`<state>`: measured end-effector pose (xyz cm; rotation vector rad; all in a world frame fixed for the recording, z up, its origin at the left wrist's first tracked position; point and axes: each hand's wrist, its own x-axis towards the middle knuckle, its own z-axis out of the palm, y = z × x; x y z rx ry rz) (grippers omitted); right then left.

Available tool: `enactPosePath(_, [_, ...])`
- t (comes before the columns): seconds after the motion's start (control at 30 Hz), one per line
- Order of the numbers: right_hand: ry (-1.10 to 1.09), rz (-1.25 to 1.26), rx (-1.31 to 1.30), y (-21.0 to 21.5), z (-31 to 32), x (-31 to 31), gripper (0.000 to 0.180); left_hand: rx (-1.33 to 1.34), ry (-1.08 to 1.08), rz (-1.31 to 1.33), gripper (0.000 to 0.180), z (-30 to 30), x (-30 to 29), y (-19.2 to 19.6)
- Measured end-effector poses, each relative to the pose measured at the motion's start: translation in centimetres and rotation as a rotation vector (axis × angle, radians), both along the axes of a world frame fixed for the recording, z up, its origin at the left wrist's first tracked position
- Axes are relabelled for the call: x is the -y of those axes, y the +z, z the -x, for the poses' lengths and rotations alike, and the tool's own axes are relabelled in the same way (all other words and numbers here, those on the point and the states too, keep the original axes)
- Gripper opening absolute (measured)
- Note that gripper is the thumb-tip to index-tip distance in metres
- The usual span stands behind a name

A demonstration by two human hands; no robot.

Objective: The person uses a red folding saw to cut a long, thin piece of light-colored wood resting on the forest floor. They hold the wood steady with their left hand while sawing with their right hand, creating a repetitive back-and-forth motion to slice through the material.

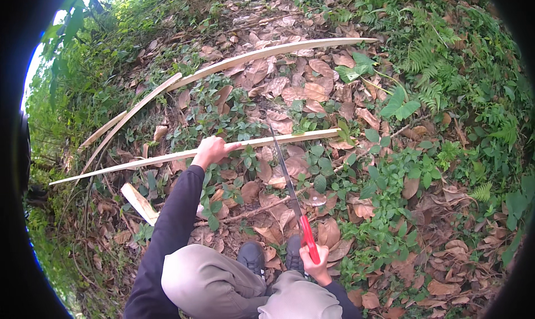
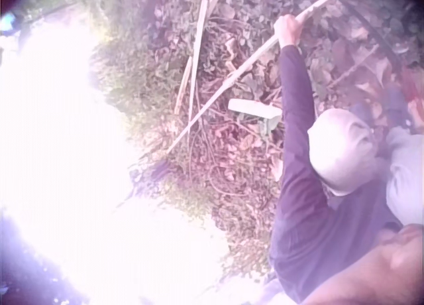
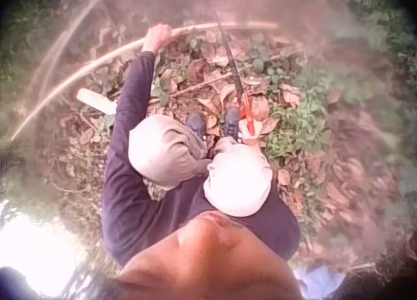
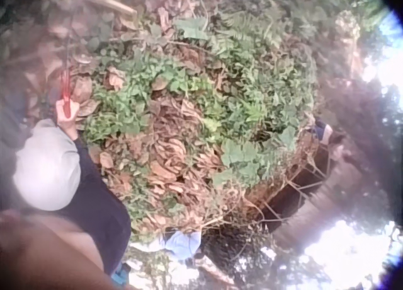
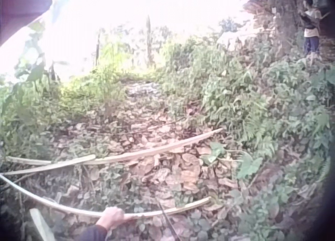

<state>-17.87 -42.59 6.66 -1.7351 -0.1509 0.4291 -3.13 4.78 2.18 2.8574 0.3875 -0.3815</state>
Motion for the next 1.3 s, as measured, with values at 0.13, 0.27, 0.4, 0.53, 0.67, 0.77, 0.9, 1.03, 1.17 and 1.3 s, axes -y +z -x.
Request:
enactPosePath(0.13, [-0.01,-0.029,-0.022,2.1,-1.0,-1.2,0.032,0.059,-0.033,-0.011,0.09,1.0,0.0,0.5])
enactPosePath(0.27, [-0.035,-0.03,0.155,-2.8,-6.6,-6.5,0.022,0.058,-0.07,0.04,0.088,1.6,1.9,0.7])
enactPosePath(0.4, [0.028,0.023,0.52,-4.9,-11.6,-11.7,0.025,0.063,-0.033,0.019,0.087,0.8,0.8,-0.2])
enactPosePath(0.53, [-0.021,-0.007,0.241,-2.7,-10.2,-11.9,0.022,0.07,-0.011,-0.034,0.087,1.4,0.6,-0.2])
enactPosePath(0.67, [-0.061,-0.045,0.169,-2.1,-9.3,-11.0,0.021,0.081,-0.044,-0.023,0.089,1.2,0.9,0.5])
enactPosePath(0.77, [-0.03,0.007,0.052,-0.8,-6.8,-8.1,0.02,0.098,-0.037,-0.011,0.089,0.6,0.8,0.5])
enactPosePath(0.9, [0.026,0.021,0.138,0.9,-2.8,-2.8,0.021,0.12,-0.031,-0.008,0.089,0.3,-0.3,-0.1])
enactPosePath(1.03, [0.055,0.025,0.159,1.7,-3.0,-3.8,0.022,0.105,-0.083,-0.031,0.088,1.5,-0.4,-0.1])
enactPosePath(1.17, [0.007,0.009,0.247,-1.5,-10.1,-10.1,0.025,0.049,-0.093,-0.017,0.087,2.8,2.2,0.0])
enactPosePath(1.3, [-0.005,-0.056,0.181,-2.2,-15.7,-14.3,0.022,0.108,-0.049,-0.026,0.086,1.3,1.2,0.1])
